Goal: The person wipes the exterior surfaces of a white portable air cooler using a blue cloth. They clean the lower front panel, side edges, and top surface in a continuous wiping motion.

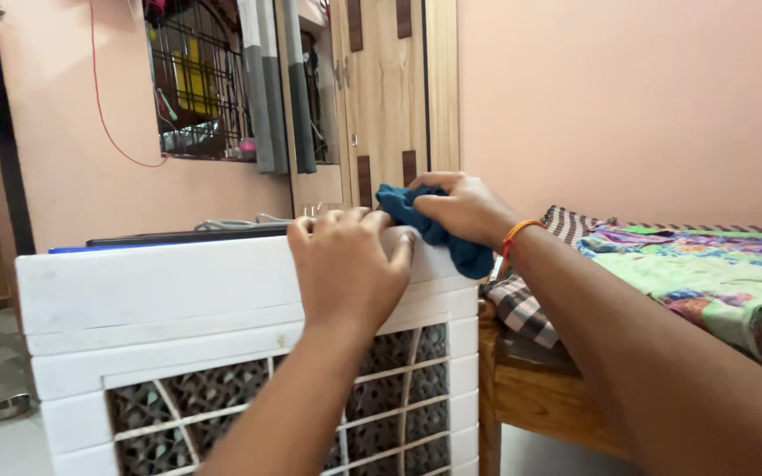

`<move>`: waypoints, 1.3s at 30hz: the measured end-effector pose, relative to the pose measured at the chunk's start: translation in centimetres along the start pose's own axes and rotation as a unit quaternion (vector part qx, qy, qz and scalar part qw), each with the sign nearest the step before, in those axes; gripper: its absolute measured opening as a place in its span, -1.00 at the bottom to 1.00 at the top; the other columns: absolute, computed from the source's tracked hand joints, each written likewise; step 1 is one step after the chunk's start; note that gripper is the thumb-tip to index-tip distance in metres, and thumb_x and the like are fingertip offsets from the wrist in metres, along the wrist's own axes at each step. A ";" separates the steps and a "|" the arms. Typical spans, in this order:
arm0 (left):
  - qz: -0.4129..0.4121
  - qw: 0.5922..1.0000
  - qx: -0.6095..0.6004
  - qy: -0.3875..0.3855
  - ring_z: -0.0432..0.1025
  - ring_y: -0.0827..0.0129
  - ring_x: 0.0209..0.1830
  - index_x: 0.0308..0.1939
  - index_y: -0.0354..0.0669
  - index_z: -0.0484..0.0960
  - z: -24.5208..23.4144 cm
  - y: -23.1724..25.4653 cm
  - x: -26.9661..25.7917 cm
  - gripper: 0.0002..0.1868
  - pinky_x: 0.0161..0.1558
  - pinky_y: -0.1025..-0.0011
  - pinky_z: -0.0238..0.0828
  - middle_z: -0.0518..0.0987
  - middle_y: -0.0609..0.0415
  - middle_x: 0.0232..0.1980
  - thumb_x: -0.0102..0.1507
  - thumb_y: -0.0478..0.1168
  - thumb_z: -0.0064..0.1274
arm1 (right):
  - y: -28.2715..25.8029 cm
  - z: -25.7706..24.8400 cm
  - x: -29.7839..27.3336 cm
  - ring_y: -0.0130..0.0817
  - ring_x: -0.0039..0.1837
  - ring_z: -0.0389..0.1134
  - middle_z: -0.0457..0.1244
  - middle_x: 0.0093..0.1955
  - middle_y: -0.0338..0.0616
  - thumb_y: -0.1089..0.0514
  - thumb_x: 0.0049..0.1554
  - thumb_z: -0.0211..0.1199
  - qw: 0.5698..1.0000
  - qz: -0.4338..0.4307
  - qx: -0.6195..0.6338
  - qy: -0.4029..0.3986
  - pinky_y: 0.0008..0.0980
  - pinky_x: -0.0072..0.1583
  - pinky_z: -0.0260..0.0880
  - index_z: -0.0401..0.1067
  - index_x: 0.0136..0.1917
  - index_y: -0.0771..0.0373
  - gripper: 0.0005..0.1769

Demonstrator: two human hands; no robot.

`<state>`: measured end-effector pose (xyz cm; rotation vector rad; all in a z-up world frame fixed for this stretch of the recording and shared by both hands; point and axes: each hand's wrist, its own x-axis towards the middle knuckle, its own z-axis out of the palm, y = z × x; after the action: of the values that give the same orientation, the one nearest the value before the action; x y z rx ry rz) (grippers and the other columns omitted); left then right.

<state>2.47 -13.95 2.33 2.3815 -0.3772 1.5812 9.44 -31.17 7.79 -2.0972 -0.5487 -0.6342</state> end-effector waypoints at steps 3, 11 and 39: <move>0.011 0.995 -0.040 0.091 0.42 0.17 0.14 -0.15 -0.10 0.77 0.4 0.5 -0.9 -0.64 0.31 0.08 0.03 0.68 0.08 -0.03 0.21 0.06 0.10 | 0.6 -0.1 0.1 -0.50 -0.30 0.38 0.38 -0.31 -0.20 0.10 0.08 0.18 1.000 -0.002 -0.003 -0.008 -0.43 -0.21 0.44 0.58 0.07 0.16 -0.69; 0.020 0.991 -0.062 0.117 0.44 0.22 0.06 -0.19 -0.14 0.79 0.6 0.0 -1.1 -0.68 0.28 0.16 0.08 0.70 0.12 -0.11 0.23 -0.01 0.09 | 1.0 -0.7 -1.8 -0.41 -0.14 0.45 0.37 -0.05 -0.11 0.07 0.02 0.24 0.991 -0.112 -0.057 0.043 -0.40 -0.07 0.48 0.59 -0.01 0.21 -0.70; 0.165 0.971 0.011 0.170 0.42 0.15 0.06 -0.01 -0.21 0.67 0.3 -3.9 -2.3 -0.64 0.26 0.09 0.16 0.60 0.01 -0.05 0.29 -0.03 0.05 | -1.7 1.4 -6.4 -0.04 0.13 0.38 0.34 0.07 -0.14 -0.06 -0.06 0.20 0.957 -0.183 -0.143 0.172 -0.12 0.10 0.40 0.55 0.07 0.03 -0.58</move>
<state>3.27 -10.22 -0.14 2.0819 -0.7115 2.1055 3.78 -30.07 4.20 -2.0937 -0.6799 -1.3334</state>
